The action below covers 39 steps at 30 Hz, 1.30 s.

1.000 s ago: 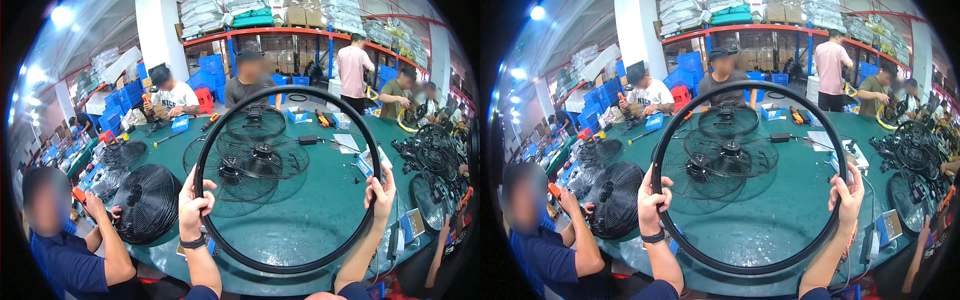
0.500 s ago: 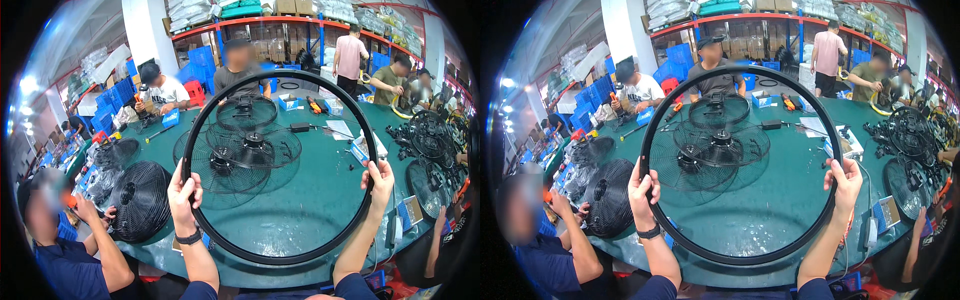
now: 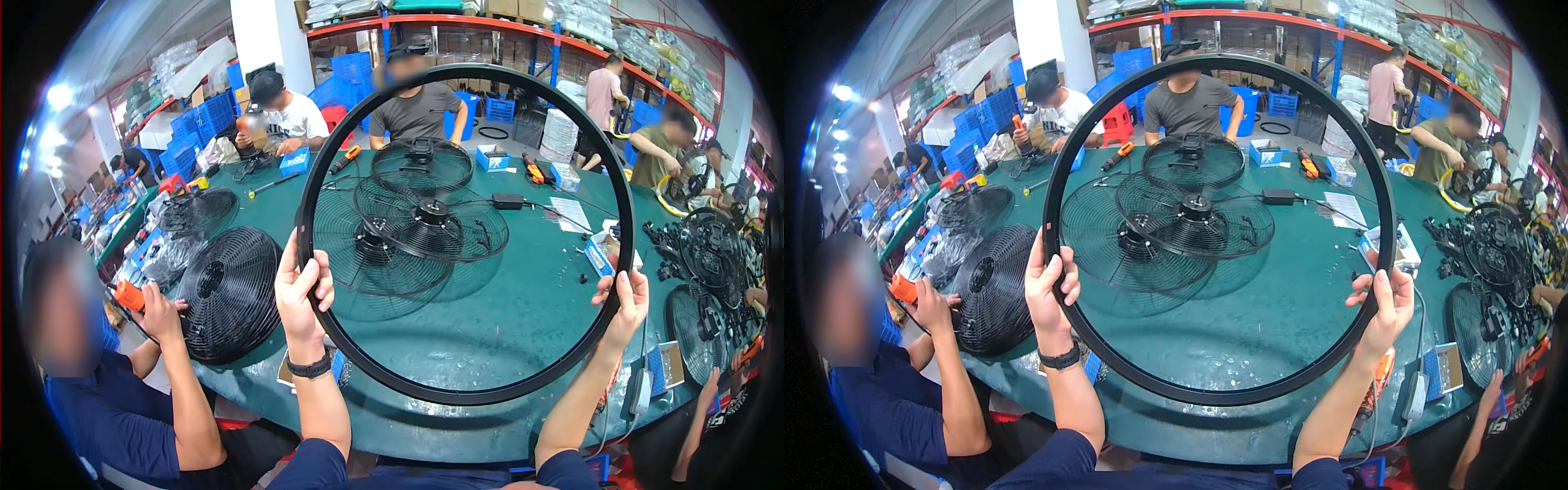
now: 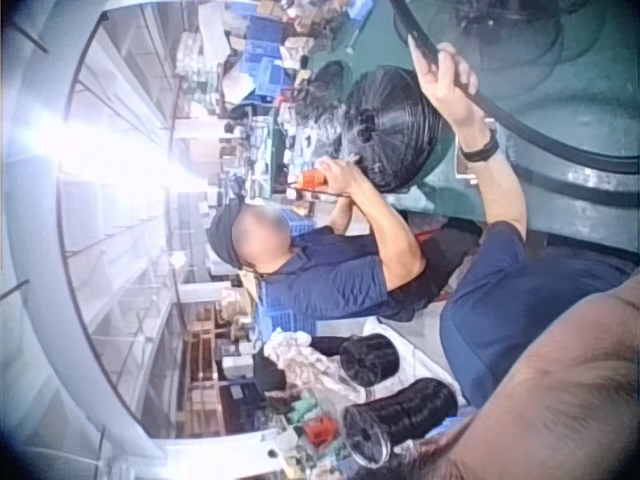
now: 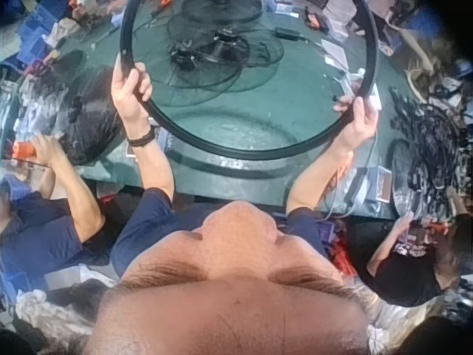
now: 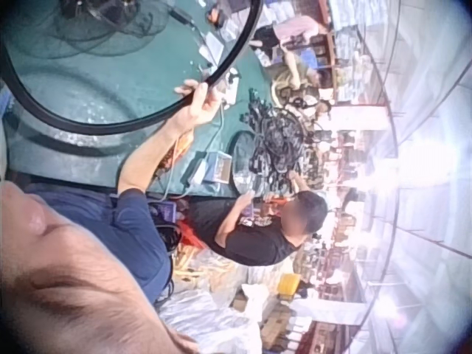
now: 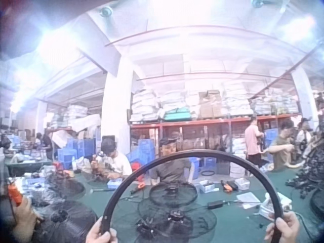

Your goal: The person is assembling industrial or electric fan components, including the motor housing and grill.

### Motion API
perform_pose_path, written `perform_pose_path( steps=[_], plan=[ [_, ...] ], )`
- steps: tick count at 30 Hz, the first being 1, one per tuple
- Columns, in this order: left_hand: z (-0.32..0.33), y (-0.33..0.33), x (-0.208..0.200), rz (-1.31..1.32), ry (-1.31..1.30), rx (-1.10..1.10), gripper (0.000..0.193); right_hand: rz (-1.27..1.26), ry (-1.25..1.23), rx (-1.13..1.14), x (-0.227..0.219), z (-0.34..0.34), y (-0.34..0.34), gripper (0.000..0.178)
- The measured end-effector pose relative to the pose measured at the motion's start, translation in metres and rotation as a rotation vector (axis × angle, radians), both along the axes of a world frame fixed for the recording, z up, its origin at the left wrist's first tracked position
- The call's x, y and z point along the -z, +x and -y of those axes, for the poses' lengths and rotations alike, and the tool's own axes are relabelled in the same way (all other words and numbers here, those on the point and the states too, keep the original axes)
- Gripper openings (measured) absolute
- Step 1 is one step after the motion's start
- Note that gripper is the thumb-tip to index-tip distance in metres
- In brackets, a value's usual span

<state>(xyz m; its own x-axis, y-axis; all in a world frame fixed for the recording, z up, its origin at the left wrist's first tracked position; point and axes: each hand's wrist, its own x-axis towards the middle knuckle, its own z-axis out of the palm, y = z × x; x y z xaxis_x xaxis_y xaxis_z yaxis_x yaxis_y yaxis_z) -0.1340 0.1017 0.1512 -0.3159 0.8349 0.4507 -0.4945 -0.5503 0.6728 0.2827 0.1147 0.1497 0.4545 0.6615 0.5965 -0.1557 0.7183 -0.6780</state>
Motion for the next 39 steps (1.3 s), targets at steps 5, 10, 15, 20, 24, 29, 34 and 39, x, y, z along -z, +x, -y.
perform_pose_path(
  steps=[5, 10, 15, 20, 24, 29, 34, 39],
  plan=[
    [-0.001, 0.003, -0.001, -0.066, 0.028, -0.140, 0.047, 0.090, -0.034, 0.094, -0.005, 0.001, -0.007, 0.037],
    [-0.001, 0.000, 0.003, -0.031, 0.049, -0.118, 0.042, 0.110, 0.004, 0.006, -0.007, 0.007, -0.012, 0.045],
    [-0.004, 0.011, 0.003, 0.008, 0.081, -0.058, 0.042, 0.046, 0.065, -0.004, 0.003, 0.002, 0.006, 0.043],
    [-0.005, 0.011, 0.005, 0.004, 0.034, -0.109, 0.035, -0.051, 0.092, -0.026, -0.001, 0.001, 0.009, 0.035],
    [-0.006, 0.007, 0.008, 0.019, 0.055, -0.133, 0.034, -0.015, -0.010, -0.049, 0.007, -0.001, 0.021, 0.028],
    [-0.009, 0.007, 0.008, 0.018, 0.085, -0.122, 0.035, -0.063, -0.024, 0.026, 0.002, 0.001, 0.012, 0.032],
    [-0.001, 0.004, 0.007, 0.028, 0.061, -0.160, 0.035, -0.060, -0.013, 0.045, 0.001, 0.000, 0.003, 0.031],
    [-0.008, 0.013, 0.008, 0.027, 0.073, -0.103, 0.035, -0.054, 0.015, 0.070, 0.003, 0.004, 0.017, 0.032]
  ],
)
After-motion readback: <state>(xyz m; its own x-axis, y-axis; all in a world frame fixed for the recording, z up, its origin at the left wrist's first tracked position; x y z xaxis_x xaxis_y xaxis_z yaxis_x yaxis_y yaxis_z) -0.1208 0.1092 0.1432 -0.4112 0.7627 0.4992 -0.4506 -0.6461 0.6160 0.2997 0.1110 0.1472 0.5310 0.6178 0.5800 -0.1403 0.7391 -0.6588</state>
